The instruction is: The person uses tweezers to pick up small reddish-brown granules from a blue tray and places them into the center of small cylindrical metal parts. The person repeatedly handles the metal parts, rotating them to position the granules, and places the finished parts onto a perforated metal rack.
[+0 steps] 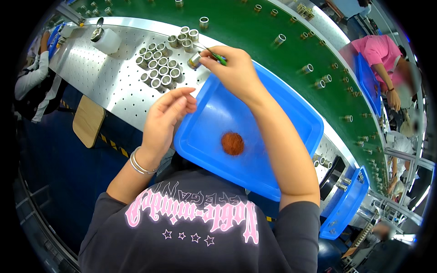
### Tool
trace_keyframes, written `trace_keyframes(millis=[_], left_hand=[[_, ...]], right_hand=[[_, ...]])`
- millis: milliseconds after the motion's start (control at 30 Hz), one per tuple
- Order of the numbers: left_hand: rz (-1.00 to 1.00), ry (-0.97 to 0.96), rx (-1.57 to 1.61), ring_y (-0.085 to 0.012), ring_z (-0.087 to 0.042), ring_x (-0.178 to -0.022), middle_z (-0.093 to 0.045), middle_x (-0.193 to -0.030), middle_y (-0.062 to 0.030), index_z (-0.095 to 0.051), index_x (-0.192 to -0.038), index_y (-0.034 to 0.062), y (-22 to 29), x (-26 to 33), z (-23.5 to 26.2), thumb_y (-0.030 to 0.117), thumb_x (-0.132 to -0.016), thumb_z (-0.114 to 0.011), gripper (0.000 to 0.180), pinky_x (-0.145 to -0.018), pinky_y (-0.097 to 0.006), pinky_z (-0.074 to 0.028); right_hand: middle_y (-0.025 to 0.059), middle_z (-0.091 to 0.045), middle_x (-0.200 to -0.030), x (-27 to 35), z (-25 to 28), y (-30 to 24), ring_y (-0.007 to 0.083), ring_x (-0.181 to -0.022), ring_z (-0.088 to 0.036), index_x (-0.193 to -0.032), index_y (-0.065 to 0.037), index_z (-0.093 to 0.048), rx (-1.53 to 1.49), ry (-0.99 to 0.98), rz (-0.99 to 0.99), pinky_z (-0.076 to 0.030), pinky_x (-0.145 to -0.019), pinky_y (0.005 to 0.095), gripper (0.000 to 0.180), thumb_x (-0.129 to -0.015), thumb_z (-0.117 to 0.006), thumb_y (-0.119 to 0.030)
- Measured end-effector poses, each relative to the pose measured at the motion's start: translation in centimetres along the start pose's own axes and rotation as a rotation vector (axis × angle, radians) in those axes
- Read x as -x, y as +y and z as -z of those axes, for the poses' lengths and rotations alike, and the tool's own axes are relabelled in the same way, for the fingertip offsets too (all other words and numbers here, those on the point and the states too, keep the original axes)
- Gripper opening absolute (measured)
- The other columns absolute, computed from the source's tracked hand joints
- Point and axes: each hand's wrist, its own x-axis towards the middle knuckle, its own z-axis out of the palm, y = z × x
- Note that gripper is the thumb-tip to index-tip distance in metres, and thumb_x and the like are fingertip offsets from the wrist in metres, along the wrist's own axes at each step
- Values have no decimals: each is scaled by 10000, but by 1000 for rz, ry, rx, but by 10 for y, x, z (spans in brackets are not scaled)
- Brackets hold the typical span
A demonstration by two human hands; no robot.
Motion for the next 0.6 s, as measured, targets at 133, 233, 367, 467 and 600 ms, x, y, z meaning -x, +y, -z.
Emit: trace_keyframes(millis=[133,233,367,467,600], left_hand=[[165,-128,222,-180,-578,-956,-587,-1067,-124,-449,-1236,-70,3,0,-12,153,-934,-457,375,-865,-292,-463],[285,-348,338,-181,-591,-946,-584,-1081,-127,-439,-1246,-73,3,2,-27,161,-936,-453,389,-838,-285,-480],[234,-447,89,-173,-598,-946,-585,-1081,-124,-437,-1275,-21,-7,0,-42,102,-878,-548,430,-848,-283,-482],[13,-314,-165,-175,-599,-948,-600,-1029,-120,-371,-1322,7,-8,5,-55,-30,-796,-605,577,-863,-281,-479],[-308,-266,-527,-190,-602,-952,-600,-1020,-144,-299,-1358,19,-10,6,-62,-84,-757,-618,688,-859,-289,-486]], right_hand=[[43,-615,-781,66,30,-24,95,-754,-540,-913,27,-651,-284,-45,-155,-434,-679,239,146,-812,-621,-74],[41,-605,-786,103,39,-20,93,-740,-535,-910,13,-653,-260,-73,-122,-427,-667,232,124,-802,-616,-35],[27,-586,-769,135,41,-10,86,-709,-522,-926,1,-645,-205,60,-103,-403,-616,222,150,-778,-636,-23],[31,-599,-778,149,40,-20,93,-671,-520,-935,-9,-641,-206,225,-272,-389,-571,221,177,-759,-657,-31],[53,-620,-799,154,31,-27,115,-690,-558,-928,-15,-633,-73,313,-216,-431,-595,232,184,-751,-672,-48]])
